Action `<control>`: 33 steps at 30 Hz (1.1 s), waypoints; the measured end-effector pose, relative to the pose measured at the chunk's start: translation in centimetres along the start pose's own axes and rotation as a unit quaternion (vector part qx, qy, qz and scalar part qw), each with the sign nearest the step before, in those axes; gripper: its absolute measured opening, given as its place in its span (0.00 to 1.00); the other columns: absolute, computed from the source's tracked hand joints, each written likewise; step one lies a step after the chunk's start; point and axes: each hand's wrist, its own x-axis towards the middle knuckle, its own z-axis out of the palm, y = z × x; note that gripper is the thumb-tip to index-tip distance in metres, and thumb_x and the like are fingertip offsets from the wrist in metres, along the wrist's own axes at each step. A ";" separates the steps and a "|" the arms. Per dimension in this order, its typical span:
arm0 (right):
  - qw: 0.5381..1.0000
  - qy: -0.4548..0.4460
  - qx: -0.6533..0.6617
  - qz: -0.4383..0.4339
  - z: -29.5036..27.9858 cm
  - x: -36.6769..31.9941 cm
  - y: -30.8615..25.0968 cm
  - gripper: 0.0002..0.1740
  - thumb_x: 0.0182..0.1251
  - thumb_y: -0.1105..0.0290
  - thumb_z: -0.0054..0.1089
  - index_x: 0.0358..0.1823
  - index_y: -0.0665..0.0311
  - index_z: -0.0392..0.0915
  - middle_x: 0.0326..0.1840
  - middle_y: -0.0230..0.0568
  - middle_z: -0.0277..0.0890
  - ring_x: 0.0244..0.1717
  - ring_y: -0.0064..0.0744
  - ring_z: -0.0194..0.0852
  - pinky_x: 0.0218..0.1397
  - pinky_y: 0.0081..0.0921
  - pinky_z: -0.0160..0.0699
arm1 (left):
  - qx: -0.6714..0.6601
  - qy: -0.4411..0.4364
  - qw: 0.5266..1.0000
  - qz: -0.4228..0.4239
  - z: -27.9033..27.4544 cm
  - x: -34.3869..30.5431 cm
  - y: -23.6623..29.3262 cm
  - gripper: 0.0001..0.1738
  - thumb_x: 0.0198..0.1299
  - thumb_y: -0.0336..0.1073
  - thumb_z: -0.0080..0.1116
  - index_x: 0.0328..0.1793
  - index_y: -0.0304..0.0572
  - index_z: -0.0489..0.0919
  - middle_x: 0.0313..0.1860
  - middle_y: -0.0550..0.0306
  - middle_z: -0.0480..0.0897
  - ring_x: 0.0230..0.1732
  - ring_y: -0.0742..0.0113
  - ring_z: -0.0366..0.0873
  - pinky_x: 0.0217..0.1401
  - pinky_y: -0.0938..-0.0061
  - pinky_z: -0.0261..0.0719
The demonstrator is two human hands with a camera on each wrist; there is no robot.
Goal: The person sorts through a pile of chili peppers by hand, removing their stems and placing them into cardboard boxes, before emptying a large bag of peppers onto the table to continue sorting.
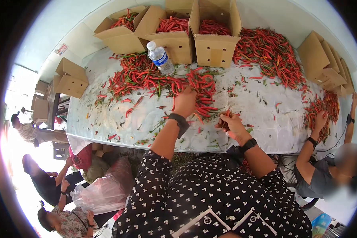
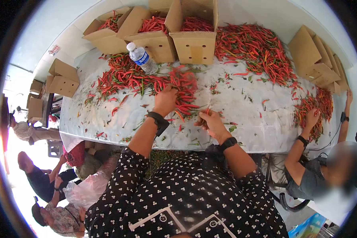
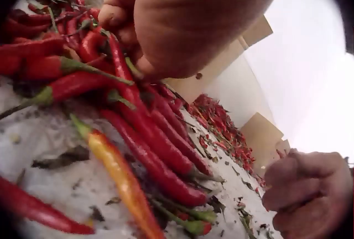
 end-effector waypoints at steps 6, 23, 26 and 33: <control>0.998 -0.053 -0.026 -0.021 2.3 0.9 -1.6 0.09 0.63 0.71 0.50 0.44 0.64 0.69 0.23 0.31 0.69 0.19 0.24 0.70 0.16 0.17 0.56 | -0.358 0.101 0.919 -0.129 -3.7 -2.0 -1.7 0.11 0.49 0.38 0.60 0.37 0.40 0.82 0.35 0.51 0.78 0.35 0.57 0.76 0.38 0.68 0.73; 0.969 -0.143 -0.172 -0.102 8.4 3.0 -2.4 0.05 0.60 0.69 0.57 0.33 0.62 0.72 0.20 0.27 0.68 0.15 0.16 0.61 0.15 0.15 0.53 | -0.529 0.079 0.833 -0.145 -5.1 -5.3 1.8 0.10 0.57 0.34 0.55 0.38 0.33 0.80 0.27 0.62 0.78 0.29 0.74 0.73 0.32 0.78 0.71; 0.986 -0.098 -0.100 -0.093 7.5 3.0 -2.2 0.06 0.61 0.68 0.57 0.32 0.62 0.72 0.21 0.28 0.68 0.15 0.16 0.61 0.15 0.15 0.53 | -0.421 0.116 0.896 -0.075 -5.2 -6.2 2.2 0.10 0.54 0.34 0.56 0.37 0.35 0.80 0.26 0.52 0.78 0.30 0.61 0.77 0.33 0.71 0.73; 0.989 -0.060 -0.117 -0.062 6.1 2.0 -1.8 0.08 0.62 0.65 0.56 0.30 0.62 0.71 0.21 0.30 0.70 0.17 0.17 0.65 0.17 0.14 0.59 | -0.195 0.083 0.977 0.014 -5.6 -6.8 4.3 0.08 0.52 0.35 0.54 0.26 0.38 0.75 0.24 0.45 0.77 0.28 0.47 0.76 0.30 0.60 0.73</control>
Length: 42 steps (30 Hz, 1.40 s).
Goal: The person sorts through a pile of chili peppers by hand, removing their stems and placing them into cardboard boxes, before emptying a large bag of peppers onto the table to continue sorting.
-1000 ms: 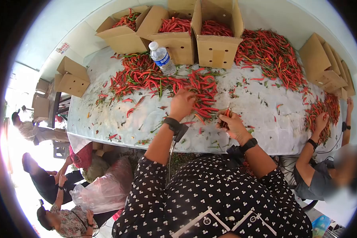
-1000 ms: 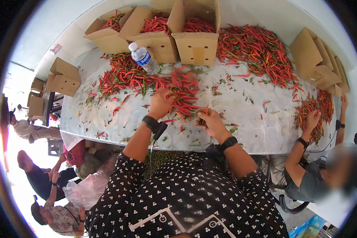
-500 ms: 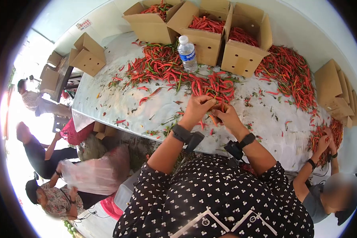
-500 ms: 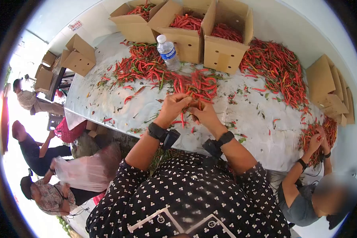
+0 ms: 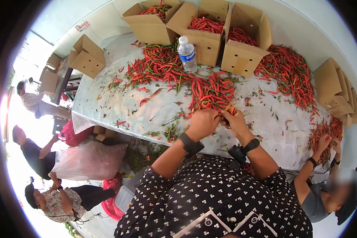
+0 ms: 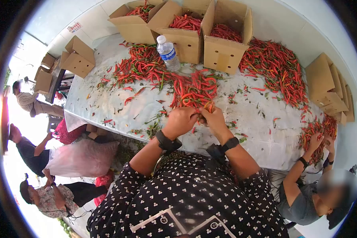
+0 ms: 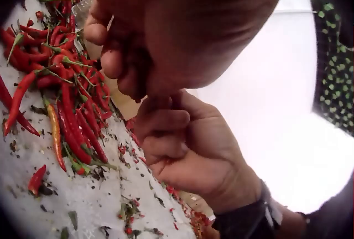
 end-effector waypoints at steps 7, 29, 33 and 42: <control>0.990 0.124 0.042 -0.047 -2.1 -2.8 0.0 0.09 0.62 0.66 0.55 0.30 0.64 0.72 0.22 0.31 0.71 0.17 0.17 0.64 0.16 0.14 0.57 | 0.061 0.033 0.986 -0.149 1.4 0.8 -1.8 0.10 0.51 0.37 0.54 0.23 0.39 0.75 0.21 0.47 0.77 0.23 0.47 0.75 0.27 0.59 0.72; 0.825 0.157 -0.518 0.164 -22.4 -24.6 16.9 0.19 0.49 0.63 0.63 0.36 0.72 0.75 0.31 0.51 0.77 0.36 0.51 0.77 0.40 0.35 0.75 | 0.003 0.015 0.974 -0.228 0.6 -0.5 -10.6 0.11 0.45 0.37 0.58 0.33 0.38 0.78 0.27 0.46 0.81 0.34 0.47 0.79 0.38 0.59 0.76; 0.911 -0.014 -0.378 0.162 -13.2 -18.7 4.6 0.13 0.60 0.65 0.51 0.27 0.69 0.75 0.24 0.39 0.75 0.25 0.31 0.74 0.29 0.26 0.72 | -0.078 0.051 0.955 -0.280 -0.1 -1.1 -10.3 0.10 0.45 0.37 0.58 0.31 0.38 0.78 0.26 0.46 0.80 0.31 0.50 0.79 0.35 0.63 0.76; 0.975 0.019 0.142 0.170 -3.2 -5.7 -0.8 0.17 0.68 0.56 0.44 0.41 0.65 0.71 0.28 0.35 0.72 0.28 0.28 0.72 0.24 0.19 0.66 | -0.168 -0.080 0.983 -0.001 1.0 -0.1 2.0 0.12 0.41 0.38 0.62 0.27 0.37 0.76 0.26 0.50 0.77 0.28 0.55 0.76 0.32 0.67 0.73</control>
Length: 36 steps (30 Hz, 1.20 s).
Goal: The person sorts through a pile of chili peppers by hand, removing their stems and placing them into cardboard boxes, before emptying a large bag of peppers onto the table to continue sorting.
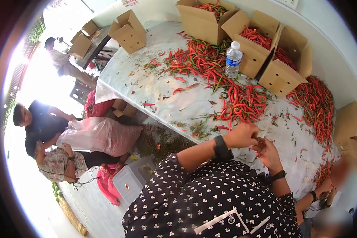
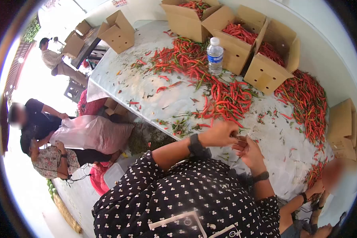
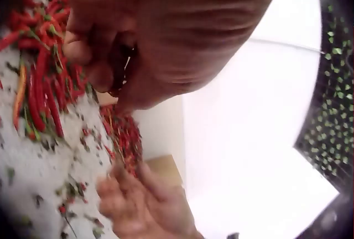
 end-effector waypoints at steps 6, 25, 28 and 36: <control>0.995 -0.086 -0.038 0.029 -6.1 0.9 3.1 0.14 0.68 0.60 0.45 0.30 0.63 0.69 0.23 0.35 0.69 0.21 0.26 0.65 0.21 0.21 0.61 | -0.003 -0.017 1.000 -0.020 1.0 -0.5 -1.8 0.13 0.42 0.40 0.62 0.26 0.38 0.75 0.26 0.49 0.77 0.29 0.53 0.76 0.31 0.65 0.72; 0.749 0.110 -0.647 -0.091 -17.1 -10.5 12.1 0.10 0.57 0.65 0.54 0.34 0.63 0.79 0.24 0.44 0.77 0.28 0.40 0.77 0.33 0.33 0.74 | 0.295 -0.045 0.954 0.017 1.1 1.5 -6.5 0.12 0.43 0.33 0.58 0.38 0.43 0.76 0.36 0.54 0.73 0.38 0.55 0.76 0.32 0.63 0.77; 0.822 0.110 -0.550 -0.102 -11.2 -7.3 6.5 0.10 0.58 0.68 0.53 0.35 0.68 0.77 0.23 0.42 0.76 0.25 0.33 0.76 0.30 0.28 0.73 | 0.302 -0.048 0.952 0.013 1.1 0.8 -7.0 0.13 0.43 0.34 0.59 0.38 0.43 0.75 0.36 0.53 0.73 0.36 0.54 0.77 0.30 0.62 0.77; 0.887 -0.004 -0.445 -0.125 -2.8 3.6 2.1 0.12 0.65 0.68 0.48 0.41 0.70 0.74 0.27 0.38 0.75 0.23 0.24 0.73 0.24 0.20 0.71 | 0.366 -0.058 0.928 0.037 1.7 0.1 -7.7 0.13 0.41 0.36 0.57 0.32 0.34 0.75 0.28 0.46 0.77 0.26 0.55 0.79 0.24 0.63 0.75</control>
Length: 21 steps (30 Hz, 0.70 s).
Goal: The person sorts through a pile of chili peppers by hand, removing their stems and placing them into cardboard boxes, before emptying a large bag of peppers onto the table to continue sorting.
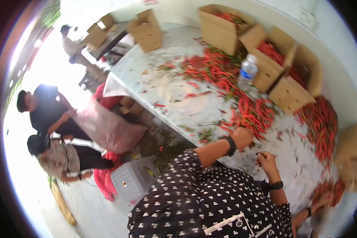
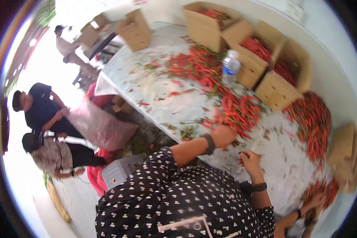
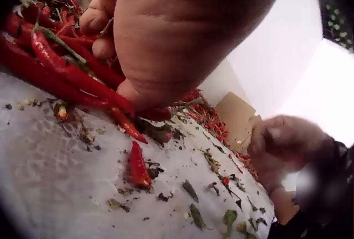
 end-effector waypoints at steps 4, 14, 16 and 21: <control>0.995 -0.020 0.077 0.058 1.2 3.8 -0.4 0.15 0.68 0.66 0.43 0.49 0.66 0.70 0.34 0.38 0.75 0.27 0.25 0.75 0.26 0.19 0.71 | -0.046 0.057 0.994 -0.080 0.5 0.3 -0.5 0.11 0.41 0.34 0.55 0.30 0.33 0.76 0.29 0.45 0.78 0.28 0.52 0.79 0.27 0.61 0.76; 0.985 -0.011 0.162 -0.063 2.6 6.1 -5.3 0.13 0.69 0.67 0.45 0.49 0.65 0.68 0.30 0.33 0.74 0.25 0.21 0.72 0.25 0.17 0.69 | -0.382 0.146 0.900 -0.153 -1.9 0.2 0.6 0.09 0.38 0.32 0.52 0.23 0.32 0.76 0.22 0.39 0.77 0.26 0.43 0.77 0.30 0.60 0.74; 0.985 -0.003 0.158 -0.070 2.1 6.0 -4.8 0.12 0.68 0.67 0.47 0.48 0.66 0.69 0.29 0.32 0.74 0.24 0.21 0.71 0.25 0.17 0.70 | -0.415 0.178 0.879 -0.153 -1.8 0.0 0.2 0.10 0.40 0.33 0.53 0.25 0.32 0.76 0.21 0.41 0.77 0.26 0.46 0.77 0.30 0.61 0.74; 0.988 0.028 0.114 -0.103 1.9 5.7 -3.4 0.09 0.64 0.71 0.51 0.43 0.67 0.72 0.27 0.32 0.73 0.22 0.19 0.68 0.24 0.18 0.70 | -0.561 0.144 0.788 -0.207 -3.9 -0.9 0.0 0.12 0.46 0.37 0.56 0.29 0.32 0.77 0.21 0.46 0.78 0.25 0.56 0.79 0.29 0.65 0.75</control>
